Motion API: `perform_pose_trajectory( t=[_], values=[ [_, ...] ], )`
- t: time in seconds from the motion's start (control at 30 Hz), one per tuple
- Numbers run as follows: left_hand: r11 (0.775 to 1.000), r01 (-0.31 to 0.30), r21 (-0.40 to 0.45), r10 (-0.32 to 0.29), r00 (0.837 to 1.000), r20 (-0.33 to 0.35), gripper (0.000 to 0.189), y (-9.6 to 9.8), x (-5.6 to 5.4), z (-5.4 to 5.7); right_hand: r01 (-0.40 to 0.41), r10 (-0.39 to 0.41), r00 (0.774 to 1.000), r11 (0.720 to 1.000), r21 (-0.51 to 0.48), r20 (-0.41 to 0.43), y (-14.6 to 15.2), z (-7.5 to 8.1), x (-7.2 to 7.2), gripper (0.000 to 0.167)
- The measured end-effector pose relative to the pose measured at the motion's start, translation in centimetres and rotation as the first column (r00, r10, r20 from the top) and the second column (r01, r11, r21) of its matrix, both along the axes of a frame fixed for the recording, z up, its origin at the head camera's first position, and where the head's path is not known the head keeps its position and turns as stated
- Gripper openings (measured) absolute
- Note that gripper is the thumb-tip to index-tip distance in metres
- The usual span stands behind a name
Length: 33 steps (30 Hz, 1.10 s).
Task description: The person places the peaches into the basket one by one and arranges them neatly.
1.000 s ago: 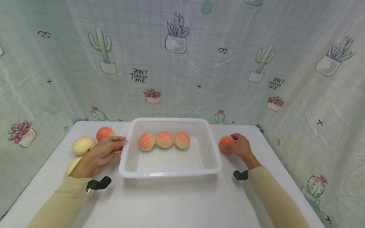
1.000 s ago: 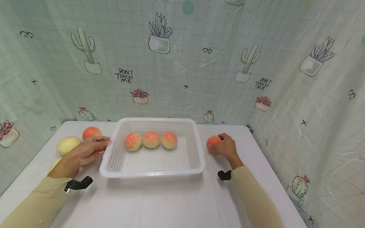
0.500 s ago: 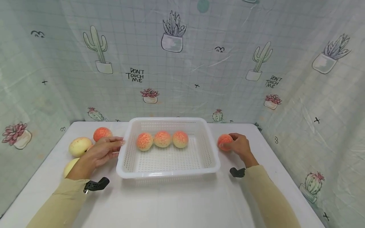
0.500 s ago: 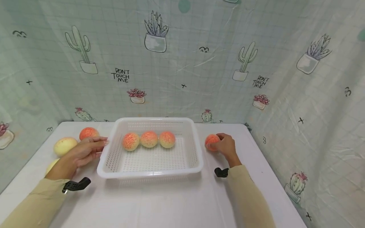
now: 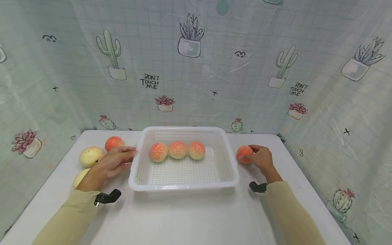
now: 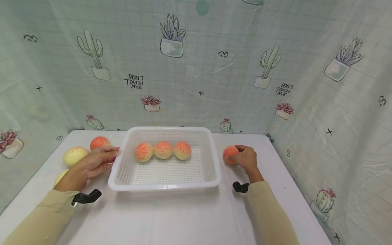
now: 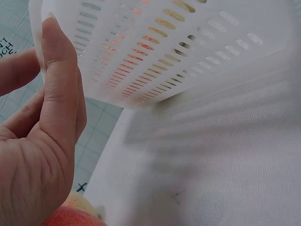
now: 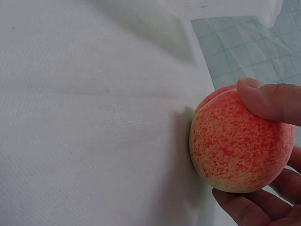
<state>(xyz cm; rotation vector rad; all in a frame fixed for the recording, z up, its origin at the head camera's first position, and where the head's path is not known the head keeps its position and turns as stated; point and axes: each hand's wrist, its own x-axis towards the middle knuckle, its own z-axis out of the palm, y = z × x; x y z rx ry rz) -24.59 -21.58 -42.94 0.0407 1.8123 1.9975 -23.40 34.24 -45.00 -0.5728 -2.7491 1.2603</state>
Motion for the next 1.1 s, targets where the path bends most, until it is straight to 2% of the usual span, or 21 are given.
perform_pose_trajectory(
  t=[0.3,0.53,0.83,1.1],
  values=[
    [1.000,-0.017,-0.018,0.017,1.000,0.001,0.052,0.0,0.0,-0.2,-0.028,0.027,0.999,0.999,-0.020,-0.047,0.3,1.1,0.4,0.064],
    [0.999,-0.028,-0.028,0.028,1.000,0.012,0.053,0.1,-0.1,-0.1,-0.053,0.051,0.996,0.998,-0.032,-0.069,0.1,2.5,1.4,0.067],
    [0.999,-0.035,-0.039,0.035,0.999,0.007,0.067,0.0,0.2,-0.1,-0.108,0.103,0.989,0.993,-0.039,-0.110,-0.3,4.3,2.3,0.062],
    [0.999,-0.043,-0.028,0.043,0.999,0.005,0.053,0.0,0.1,-0.1,-0.125,0.118,0.984,0.991,-0.040,-0.136,-1.1,5.7,2.7,0.060]
  ],
)
